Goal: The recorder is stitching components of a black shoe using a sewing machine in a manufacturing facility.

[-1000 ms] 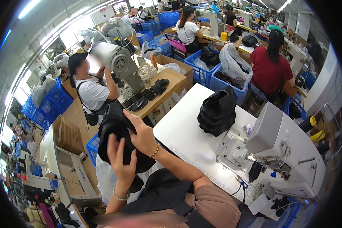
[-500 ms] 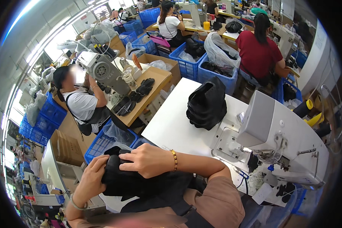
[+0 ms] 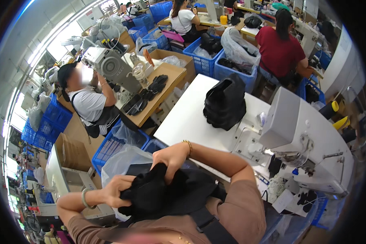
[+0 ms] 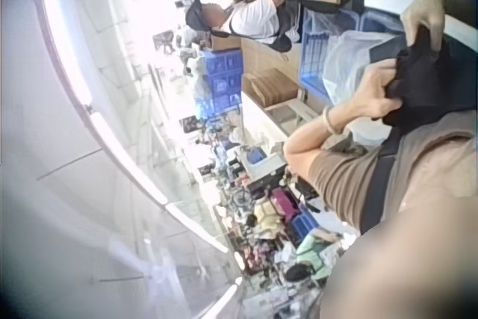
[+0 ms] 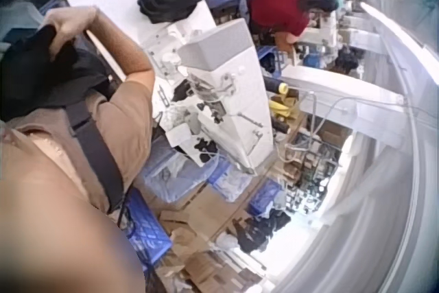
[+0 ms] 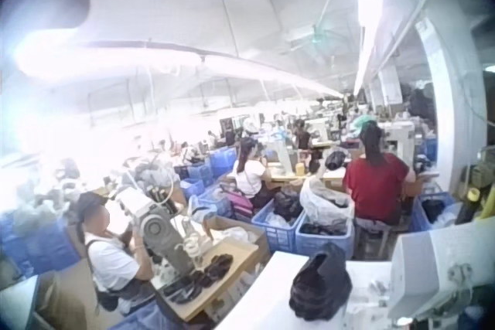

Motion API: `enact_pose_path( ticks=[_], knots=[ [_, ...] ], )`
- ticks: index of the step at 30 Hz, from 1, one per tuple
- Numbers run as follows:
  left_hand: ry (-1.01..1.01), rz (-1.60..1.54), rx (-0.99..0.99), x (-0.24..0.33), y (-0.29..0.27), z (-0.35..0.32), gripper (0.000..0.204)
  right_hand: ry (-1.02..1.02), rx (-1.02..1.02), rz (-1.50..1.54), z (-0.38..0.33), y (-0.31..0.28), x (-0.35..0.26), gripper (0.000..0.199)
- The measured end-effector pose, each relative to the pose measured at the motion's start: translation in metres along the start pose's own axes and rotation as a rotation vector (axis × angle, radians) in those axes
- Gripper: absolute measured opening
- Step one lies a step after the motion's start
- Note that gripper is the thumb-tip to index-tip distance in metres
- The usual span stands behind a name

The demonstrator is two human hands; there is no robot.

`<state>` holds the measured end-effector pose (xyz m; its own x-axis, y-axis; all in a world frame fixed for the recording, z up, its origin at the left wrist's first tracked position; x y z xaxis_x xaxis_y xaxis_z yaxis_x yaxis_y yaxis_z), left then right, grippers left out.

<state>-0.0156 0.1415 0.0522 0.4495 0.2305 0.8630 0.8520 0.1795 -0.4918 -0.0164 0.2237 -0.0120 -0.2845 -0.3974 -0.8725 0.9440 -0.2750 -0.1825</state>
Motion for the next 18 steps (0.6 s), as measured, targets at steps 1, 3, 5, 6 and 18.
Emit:
enact_pose_path(
  ticks=[1,3,5,6,18],
  knots=[
    [0.003,-0.016,-0.089,-0.002,0.008,0.001,0.030,0.021,-0.076,0.147,0.003,0.006,0.014,0.027],
    [0.024,-0.021,-0.193,-0.005,0.018,0.001,0.025,-0.079,-0.184,0.281,0.005,0.016,0.029,0.024],
    [-0.103,-0.150,-0.133,-0.018,0.015,0.003,0.024,-0.027,0.037,0.414,-0.002,0.004,0.056,0.027],
    [-0.186,-0.235,-0.071,-0.026,0.013,0.003,0.023,-0.142,0.092,0.526,-0.003,0.002,0.059,0.034],
    [-0.030,-1.600,0.418,-0.130,0.011,0.011,0.033,-0.002,1.374,0.694,-0.105,0.033,0.117,0.044]
  ],
)
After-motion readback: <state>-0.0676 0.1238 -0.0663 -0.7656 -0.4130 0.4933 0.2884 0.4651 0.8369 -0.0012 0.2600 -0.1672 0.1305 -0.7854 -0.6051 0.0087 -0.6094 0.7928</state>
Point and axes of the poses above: each hand's wrist, its own z-axis towards the middle knuckle, its own y-axis out of the palm, x = y × z, the point moved 8 cm from there along z, towards the middle knuckle, and after that the axes turned 12 degrees about -y, right-handed, at the moved point
